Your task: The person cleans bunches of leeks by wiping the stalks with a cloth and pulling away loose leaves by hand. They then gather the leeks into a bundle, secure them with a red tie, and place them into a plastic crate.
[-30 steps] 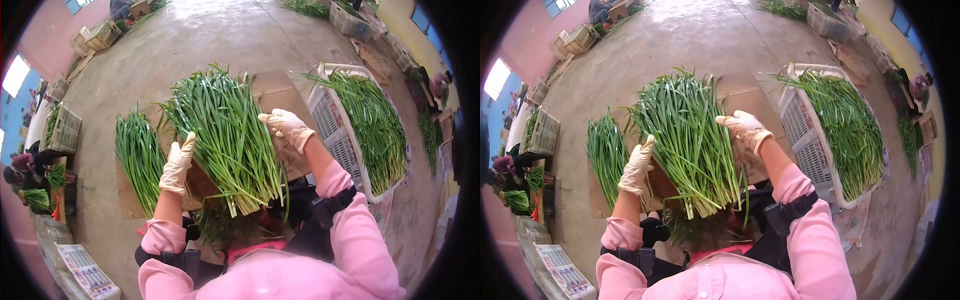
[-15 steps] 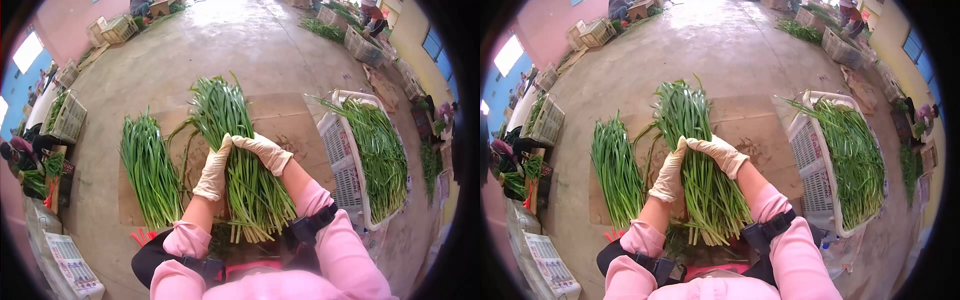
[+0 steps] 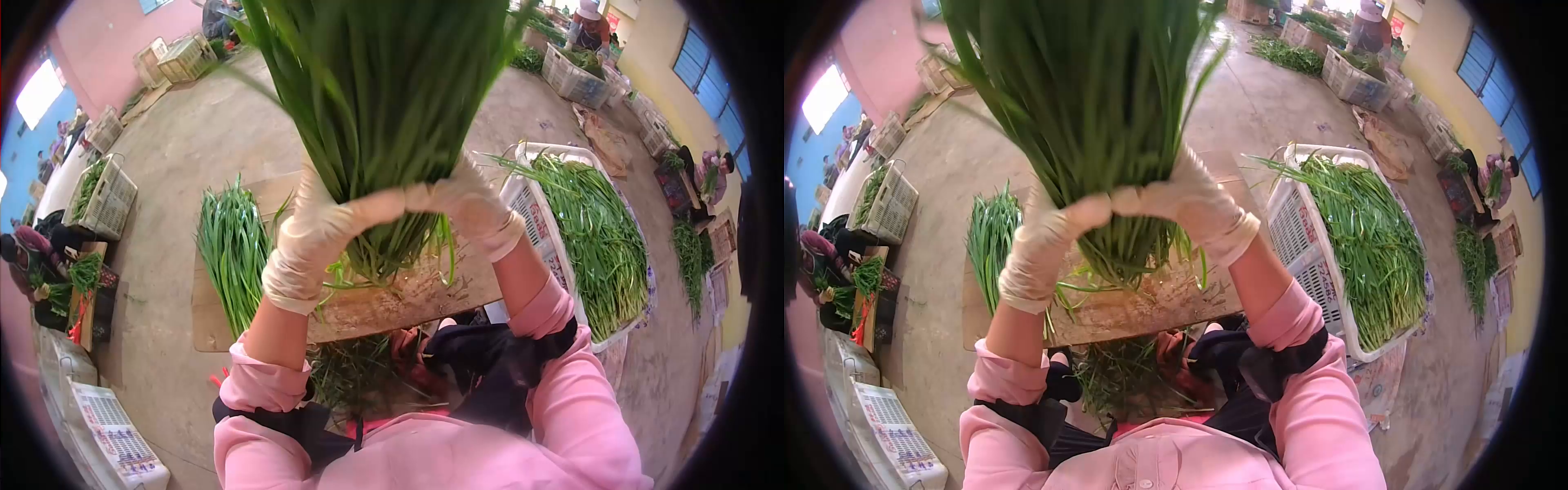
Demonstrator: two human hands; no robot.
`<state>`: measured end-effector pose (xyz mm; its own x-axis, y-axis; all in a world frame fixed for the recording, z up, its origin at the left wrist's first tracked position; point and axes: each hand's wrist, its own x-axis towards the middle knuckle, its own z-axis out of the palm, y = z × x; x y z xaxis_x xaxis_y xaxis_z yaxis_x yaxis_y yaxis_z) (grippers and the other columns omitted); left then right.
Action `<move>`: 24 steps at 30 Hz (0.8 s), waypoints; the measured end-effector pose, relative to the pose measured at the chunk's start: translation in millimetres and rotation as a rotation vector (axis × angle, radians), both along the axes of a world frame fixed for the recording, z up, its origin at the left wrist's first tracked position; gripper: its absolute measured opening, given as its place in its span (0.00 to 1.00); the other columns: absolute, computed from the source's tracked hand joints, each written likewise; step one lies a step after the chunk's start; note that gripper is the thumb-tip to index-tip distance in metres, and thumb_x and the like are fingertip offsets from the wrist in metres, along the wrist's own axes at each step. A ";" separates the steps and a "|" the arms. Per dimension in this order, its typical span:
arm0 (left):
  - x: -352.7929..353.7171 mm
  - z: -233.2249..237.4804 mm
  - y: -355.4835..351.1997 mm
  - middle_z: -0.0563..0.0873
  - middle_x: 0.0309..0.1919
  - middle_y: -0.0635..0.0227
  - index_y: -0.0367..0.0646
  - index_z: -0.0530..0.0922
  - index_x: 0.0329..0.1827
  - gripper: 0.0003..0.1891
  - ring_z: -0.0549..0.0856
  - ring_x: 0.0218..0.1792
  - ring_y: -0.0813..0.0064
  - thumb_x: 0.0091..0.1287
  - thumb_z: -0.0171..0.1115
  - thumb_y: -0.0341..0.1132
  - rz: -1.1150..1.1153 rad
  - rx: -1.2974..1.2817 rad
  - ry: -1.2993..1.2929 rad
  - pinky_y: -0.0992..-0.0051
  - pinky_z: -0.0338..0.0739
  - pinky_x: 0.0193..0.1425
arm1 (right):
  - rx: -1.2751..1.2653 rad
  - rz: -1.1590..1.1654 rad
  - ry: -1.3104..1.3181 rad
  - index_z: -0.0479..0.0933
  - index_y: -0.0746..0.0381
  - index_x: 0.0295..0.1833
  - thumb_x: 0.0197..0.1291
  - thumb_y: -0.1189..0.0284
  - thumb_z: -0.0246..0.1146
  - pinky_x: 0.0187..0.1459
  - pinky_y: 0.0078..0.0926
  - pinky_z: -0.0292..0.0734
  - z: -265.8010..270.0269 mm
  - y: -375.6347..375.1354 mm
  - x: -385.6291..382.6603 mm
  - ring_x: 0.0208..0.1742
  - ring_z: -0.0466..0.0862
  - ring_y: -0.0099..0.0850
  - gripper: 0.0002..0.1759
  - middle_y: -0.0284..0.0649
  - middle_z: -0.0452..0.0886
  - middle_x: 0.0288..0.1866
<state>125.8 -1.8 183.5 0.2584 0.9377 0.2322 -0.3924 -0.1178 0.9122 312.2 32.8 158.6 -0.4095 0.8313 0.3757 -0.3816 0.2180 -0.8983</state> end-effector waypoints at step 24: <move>-8.2 -63.7 28.5 0.71 0.74 0.69 0.47 0.65 0.77 0.32 0.70 0.72 0.75 0.77 0.49 0.55 -0.392 -0.273 -0.228 0.68 0.63 0.80 | -0.077 0.084 -0.138 0.78 0.63 0.63 0.51 0.76 0.80 0.61 0.27 0.77 -8.0 -16.3 20.1 0.57 0.81 0.25 0.32 0.32 0.84 0.57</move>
<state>117.6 26.7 119.8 0.5735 0.8148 0.0845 -0.5510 0.3073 0.7758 332.3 16.5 150.5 -0.5218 0.8161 0.2483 -0.2679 0.1196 -0.9560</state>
